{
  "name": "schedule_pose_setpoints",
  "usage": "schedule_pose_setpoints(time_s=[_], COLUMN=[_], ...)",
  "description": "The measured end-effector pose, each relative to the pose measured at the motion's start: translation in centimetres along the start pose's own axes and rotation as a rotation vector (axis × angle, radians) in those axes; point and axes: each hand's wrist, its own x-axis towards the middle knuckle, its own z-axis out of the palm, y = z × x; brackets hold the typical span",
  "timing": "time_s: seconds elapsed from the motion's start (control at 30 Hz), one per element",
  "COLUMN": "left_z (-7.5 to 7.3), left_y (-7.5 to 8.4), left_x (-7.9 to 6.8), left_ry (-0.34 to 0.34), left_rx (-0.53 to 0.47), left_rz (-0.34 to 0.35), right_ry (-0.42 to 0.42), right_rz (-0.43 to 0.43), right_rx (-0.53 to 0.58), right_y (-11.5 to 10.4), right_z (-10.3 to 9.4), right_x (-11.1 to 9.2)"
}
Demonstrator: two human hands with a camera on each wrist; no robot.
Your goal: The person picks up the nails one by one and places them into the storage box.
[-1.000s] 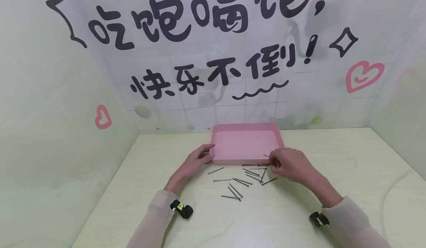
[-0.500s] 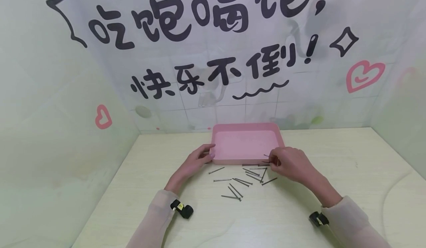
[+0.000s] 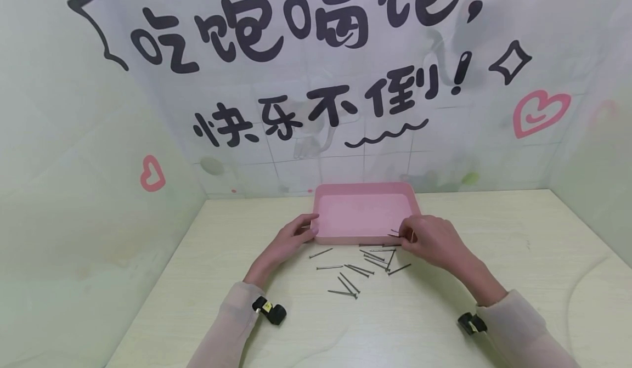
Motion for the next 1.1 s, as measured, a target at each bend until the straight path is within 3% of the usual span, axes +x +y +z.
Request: schedule_pose_setpoints(time_s=[1.1], left_z=[-0.01], left_y=[0.15], left_x=[-0.08], left_ry=[-0.006], left_rx=[-0.011], left_rz=[0.010], right_ry=[0.017], right_rz=[0.068], right_rx=[0.011], right_y=[0.51], right_z=[-0.57], right_x=[0.64])
